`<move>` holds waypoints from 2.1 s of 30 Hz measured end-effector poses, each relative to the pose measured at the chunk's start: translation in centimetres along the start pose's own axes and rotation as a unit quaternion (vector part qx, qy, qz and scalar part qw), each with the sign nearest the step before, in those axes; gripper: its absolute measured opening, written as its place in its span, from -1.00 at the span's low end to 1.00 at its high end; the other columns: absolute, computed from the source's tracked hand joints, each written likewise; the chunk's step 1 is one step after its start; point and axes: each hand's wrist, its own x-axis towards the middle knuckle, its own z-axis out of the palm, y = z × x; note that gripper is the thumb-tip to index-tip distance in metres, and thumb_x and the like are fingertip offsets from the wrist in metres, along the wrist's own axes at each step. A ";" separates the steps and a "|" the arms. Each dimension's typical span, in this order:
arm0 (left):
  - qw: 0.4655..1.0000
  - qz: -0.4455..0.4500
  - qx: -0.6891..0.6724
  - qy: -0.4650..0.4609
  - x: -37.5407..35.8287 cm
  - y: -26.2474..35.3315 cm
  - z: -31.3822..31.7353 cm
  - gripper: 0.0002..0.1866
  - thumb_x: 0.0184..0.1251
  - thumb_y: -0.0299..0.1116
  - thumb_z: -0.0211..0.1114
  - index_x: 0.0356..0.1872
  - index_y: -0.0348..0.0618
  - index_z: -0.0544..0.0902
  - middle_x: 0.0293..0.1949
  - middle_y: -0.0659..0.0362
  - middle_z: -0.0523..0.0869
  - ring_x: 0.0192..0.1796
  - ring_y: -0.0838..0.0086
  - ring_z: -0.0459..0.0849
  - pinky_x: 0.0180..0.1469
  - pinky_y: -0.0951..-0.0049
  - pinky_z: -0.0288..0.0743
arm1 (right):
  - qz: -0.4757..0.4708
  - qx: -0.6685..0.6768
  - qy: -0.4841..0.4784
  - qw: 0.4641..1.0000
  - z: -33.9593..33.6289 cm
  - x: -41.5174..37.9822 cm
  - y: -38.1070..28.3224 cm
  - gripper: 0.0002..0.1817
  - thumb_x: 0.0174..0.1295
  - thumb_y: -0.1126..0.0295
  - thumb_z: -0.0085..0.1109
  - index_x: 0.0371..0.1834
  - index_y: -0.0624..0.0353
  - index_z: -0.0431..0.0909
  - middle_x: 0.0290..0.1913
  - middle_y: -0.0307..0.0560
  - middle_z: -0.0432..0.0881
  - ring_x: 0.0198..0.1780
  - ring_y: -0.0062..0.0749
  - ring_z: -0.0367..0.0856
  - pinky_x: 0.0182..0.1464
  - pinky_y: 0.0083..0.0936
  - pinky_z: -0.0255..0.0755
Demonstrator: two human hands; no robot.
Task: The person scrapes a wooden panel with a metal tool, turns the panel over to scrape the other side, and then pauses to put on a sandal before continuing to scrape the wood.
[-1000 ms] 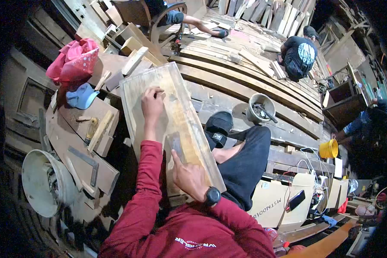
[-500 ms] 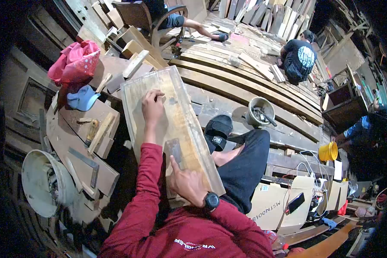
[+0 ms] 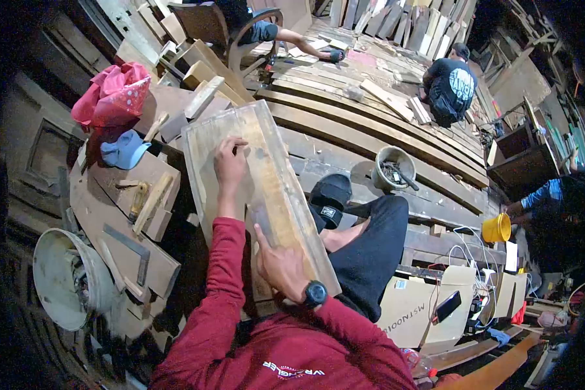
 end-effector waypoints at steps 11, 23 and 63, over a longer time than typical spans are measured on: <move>1.000 -0.026 -0.004 0.005 -0.2 0.7 -0.7 -0.88 0.33 -0.51 0.31 -0.24 -0.14 0.80 -0.07 0.12 0.80 0.08 0.14 0.72 0.19 0.20 0.56 | -0.006 0.007 0.063 0.998 -1.2 0.2 -0.6 -0.39 0.35 0.27 0.12 0.50 0.10 0.48 -0.65 0.21 0.61 -0.60 0.11 0.66 -0.46 -0.01 0.55; 0.999 -0.049 -0.020 0.006 -0.3 0.3 0.2 -0.88 0.34 -0.54 0.32 -0.26 -0.16 0.82 -0.10 0.10 0.82 0.02 0.16 0.78 0.09 0.26 0.63 | -0.001 -0.003 0.032 0.999 -1.5 0.1 -0.8 -0.31 0.36 0.30 0.09 0.61 0.08 0.33 -0.61 0.22 0.63 -0.60 0.10 0.66 -0.45 -0.02 0.52; 0.969 -0.203 -0.133 0.054 -0.1 -0.1 -1.2 -0.76 0.48 -0.50 0.17 -0.12 -0.17 0.83 -0.23 0.11 0.85 -0.19 0.38 0.78 -0.10 0.35 0.61 | -0.007 0.024 0.048 0.999 0.4 -2.9 3.4 -0.29 0.35 0.37 0.20 0.62 -0.04 0.34 -0.58 0.03 0.63 -0.64 -0.16 0.61 -0.50 -0.18 0.49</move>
